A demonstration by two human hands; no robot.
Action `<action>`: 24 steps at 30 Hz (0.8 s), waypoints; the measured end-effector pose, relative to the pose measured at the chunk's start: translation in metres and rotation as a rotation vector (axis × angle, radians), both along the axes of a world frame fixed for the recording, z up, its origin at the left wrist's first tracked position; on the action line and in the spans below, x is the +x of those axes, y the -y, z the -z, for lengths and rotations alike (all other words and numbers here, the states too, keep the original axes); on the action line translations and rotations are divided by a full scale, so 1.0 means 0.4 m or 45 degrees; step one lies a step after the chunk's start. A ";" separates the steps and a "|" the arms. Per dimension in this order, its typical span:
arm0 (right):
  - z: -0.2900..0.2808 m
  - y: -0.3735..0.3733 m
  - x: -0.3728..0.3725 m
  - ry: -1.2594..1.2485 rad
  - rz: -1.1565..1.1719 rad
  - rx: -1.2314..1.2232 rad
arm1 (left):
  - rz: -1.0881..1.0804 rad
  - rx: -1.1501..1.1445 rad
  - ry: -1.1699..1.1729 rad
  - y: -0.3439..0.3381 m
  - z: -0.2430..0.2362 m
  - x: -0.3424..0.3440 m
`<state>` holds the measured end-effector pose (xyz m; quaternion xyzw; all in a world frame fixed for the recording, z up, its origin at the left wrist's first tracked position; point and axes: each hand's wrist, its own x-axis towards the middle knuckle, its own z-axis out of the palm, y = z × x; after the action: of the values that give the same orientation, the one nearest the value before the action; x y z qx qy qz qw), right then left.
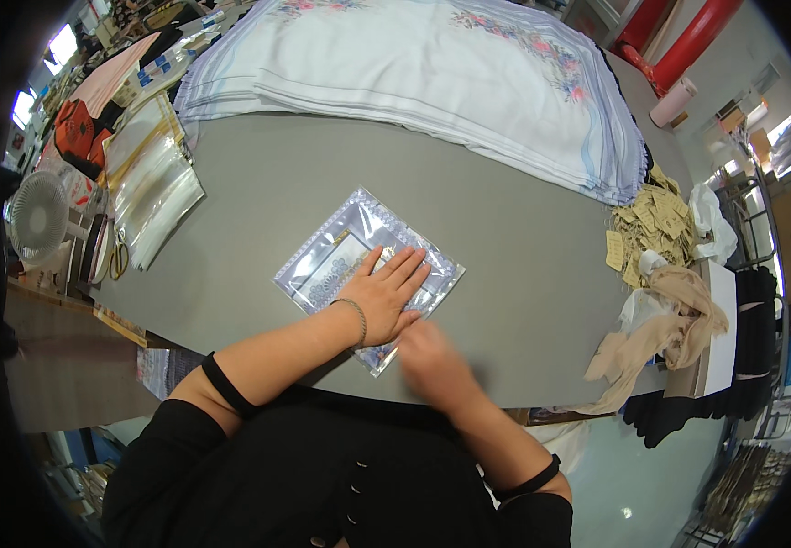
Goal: The person repeatedly folds floral-patterned tablecloths on a worktable and places them into clear plastic bags. The person then stacks the packaged items on the table. The process is repeated for multiple tablecloths.
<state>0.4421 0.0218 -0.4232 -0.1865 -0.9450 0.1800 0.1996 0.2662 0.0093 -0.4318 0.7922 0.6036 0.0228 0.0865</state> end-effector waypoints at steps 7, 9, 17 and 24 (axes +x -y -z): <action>-0.063 -0.181 0.009 0.525 0.306 -0.086 | 0.299 -0.164 -0.040 0.037 -0.045 -0.038; -0.085 -0.181 -0.028 0.617 0.219 -0.394 | 0.518 -0.009 0.021 0.107 -0.053 -0.069; 0.020 -0.128 -0.360 0.441 0.264 0.019 | -0.697 -0.864 1.835 0.537 0.020 -0.180; 0.042 0.131 -0.495 0.352 -0.209 0.159 | -1.530 0.001 2.913 0.733 0.107 -0.153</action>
<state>0.2440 -0.0305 -0.4400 -0.1188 -0.9849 0.1091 0.0633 0.2050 -0.2838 -0.4745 -0.0715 0.4465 0.7195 0.5271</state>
